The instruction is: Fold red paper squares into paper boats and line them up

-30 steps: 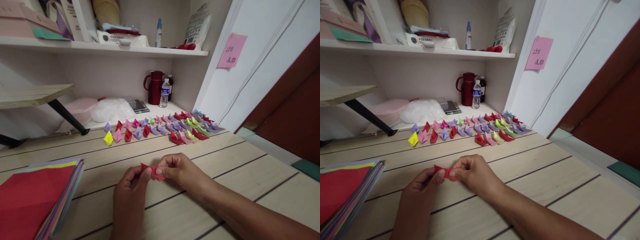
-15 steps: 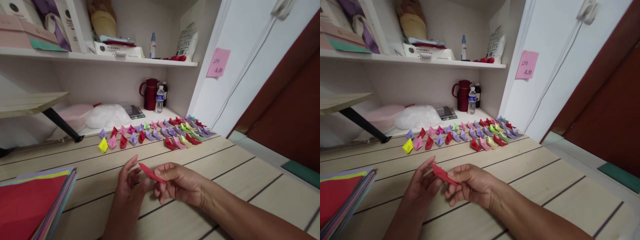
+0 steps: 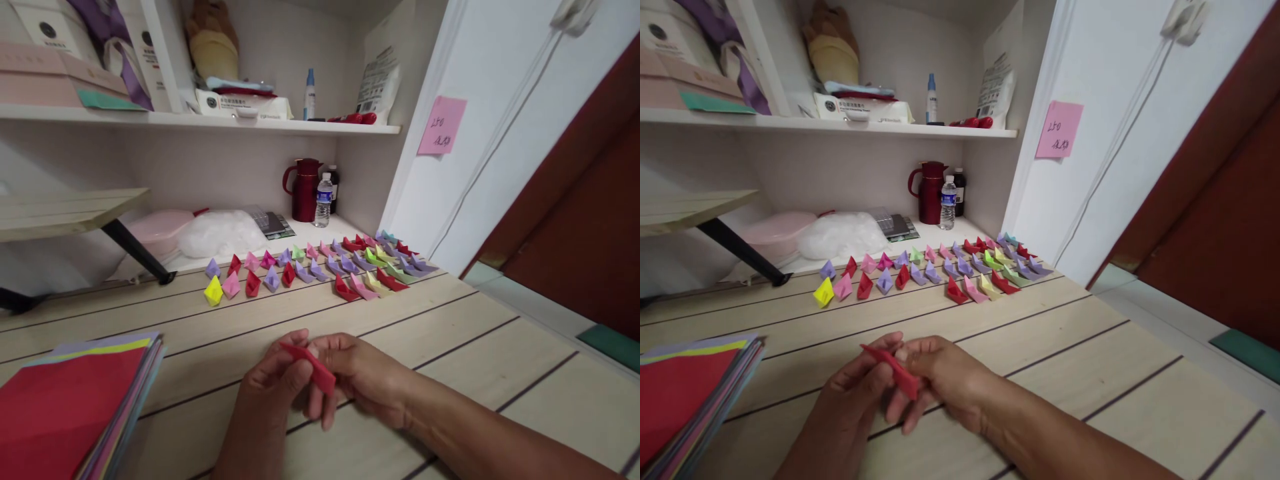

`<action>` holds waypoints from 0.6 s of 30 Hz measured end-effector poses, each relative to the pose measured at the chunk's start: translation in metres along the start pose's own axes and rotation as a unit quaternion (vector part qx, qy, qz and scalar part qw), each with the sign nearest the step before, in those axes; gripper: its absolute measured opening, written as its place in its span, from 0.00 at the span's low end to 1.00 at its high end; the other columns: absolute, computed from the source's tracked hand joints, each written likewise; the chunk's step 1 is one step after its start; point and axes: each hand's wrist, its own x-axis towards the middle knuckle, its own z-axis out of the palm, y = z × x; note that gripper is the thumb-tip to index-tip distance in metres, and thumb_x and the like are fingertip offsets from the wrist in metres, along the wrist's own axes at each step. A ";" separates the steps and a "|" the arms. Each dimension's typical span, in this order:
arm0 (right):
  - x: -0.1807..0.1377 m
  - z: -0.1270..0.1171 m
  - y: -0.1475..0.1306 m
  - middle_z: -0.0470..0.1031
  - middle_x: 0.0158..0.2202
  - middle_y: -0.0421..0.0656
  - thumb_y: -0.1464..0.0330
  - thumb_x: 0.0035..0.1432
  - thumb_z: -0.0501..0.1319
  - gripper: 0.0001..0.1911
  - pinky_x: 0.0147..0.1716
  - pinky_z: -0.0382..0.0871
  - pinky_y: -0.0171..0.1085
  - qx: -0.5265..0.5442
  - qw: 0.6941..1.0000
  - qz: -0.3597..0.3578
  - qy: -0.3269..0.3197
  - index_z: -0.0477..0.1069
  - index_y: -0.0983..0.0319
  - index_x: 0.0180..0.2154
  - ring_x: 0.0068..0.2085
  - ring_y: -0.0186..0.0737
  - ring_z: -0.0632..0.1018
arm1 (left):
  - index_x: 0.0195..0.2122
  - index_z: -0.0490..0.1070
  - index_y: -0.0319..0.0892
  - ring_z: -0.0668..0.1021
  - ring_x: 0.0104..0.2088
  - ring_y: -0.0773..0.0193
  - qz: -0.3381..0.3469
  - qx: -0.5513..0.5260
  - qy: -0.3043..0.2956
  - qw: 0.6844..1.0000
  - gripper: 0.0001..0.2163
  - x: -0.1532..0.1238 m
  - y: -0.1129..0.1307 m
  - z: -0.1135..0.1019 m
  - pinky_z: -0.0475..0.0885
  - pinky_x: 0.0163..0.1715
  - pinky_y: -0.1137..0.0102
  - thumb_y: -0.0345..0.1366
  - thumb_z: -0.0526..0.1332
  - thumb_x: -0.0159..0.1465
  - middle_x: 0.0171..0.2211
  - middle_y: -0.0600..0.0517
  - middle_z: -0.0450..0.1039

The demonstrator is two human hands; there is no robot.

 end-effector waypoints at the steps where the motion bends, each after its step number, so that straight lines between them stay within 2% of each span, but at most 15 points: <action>1: 0.000 0.001 -0.002 0.75 0.23 0.43 0.54 0.57 0.64 0.19 0.26 0.70 0.34 -0.042 0.997 -0.050 0.041 0.72 0.66 0.31 0.25 0.35 0.75 | 0.25 0.81 0.45 0.79 0.47 0.49 -0.019 -0.016 0.008 1.000 0.12 0.000 0.000 0.000 0.71 0.54 0.54 0.44 0.76 0.42 0.42 0.45 0.81; 3: 0.000 0.001 -0.006 0.76 0.27 0.43 0.52 0.61 0.60 0.21 0.34 0.68 0.35 -0.116 0.978 -0.142 0.100 0.73 0.65 0.31 0.29 0.35 0.74 | 0.27 0.81 0.43 0.81 0.46 0.49 -0.046 -0.055 0.008 0.997 0.12 0.000 0.001 0.002 0.69 0.55 0.53 0.42 0.75 0.44 0.37 0.45 0.82; 5: -0.001 0.000 -0.009 0.76 0.29 0.44 0.51 0.63 0.56 0.24 0.39 0.66 0.37 -0.165 0.964 -0.179 0.110 0.73 0.65 0.31 0.33 0.38 0.74 | 0.26 0.80 0.41 0.81 0.44 0.50 -0.053 -0.080 -0.001 0.995 0.11 0.000 0.001 0.002 0.68 0.56 0.55 0.41 0.74 0.46 0.34 0.45 0.83; 8: -0.004 -0.002 -0.010 0.73 0.27 0.42 0.49 0.65 0.53 0.26 0.37 0.64 0.37 -0.203 0.959 -0.175 0.090 0.71 0.64 0.29 0.32 0.38 0.72 | 0.23 0.79 0.41 0.82 0.39 0.53 -0.057 -0.070 0.018 0.996 0.11 0.000 -0.001 0.000 0.69 0.53 0.57 0.41 0.75 0.45 0.30 0.47 0.82; 13: -0.006 0.000 -0.008 0.67 0.24 0.38 0.51 0.60 0.61 0.23 0.31 0.61 0.34 -0.254 0.952 -0.153 0.073 0.70 0.64 0.26 0.28 0.34 0.66 | 0.23 0.78 0.41 0.80 0.33 0.60 -0.055 -0.052 0.060 0.995 0.12 0.001 -0.008 -0.004 0.70 0.47 0.62 0.41 0.75 0.43 0.27 0.50 0.81; 16: -0.006 0.004 -0.009 0.68 0.24 0.38 0.54 0.61 0.61 0.21 0.30 0.61 0.33 -0.287 0.939 -0.163 0.095 0.71 0.64 0.26 0.28 0.34 0.67 | 0.23 0.78 0.41 0.78 0.31 0.63 -0.053 -0.049 0.073 0.995 0.12 0.001 -0.011 -0.005 0.70 0.45 0.65 0.40 0.76 0.42 0.25 0.53 0.80; 18: -0.008 0.006 -0.010 0.71 0.25 0.39 0.58 0.62 0.61 0.18 0.31 0.63 0.33 -0.330 0.915 -0.195 0.125 0.72 0.64 0.26 0.29 0.35 0.70 | 0.22 0.77 0.41 0.76 0.28 0.66 -0.046 -0.047 0.065 0.996 0.12 0.002 -0.012 -0.005 0.71 0.41 0.68 0.41 0.76 0.42 0.22 0.54 0.77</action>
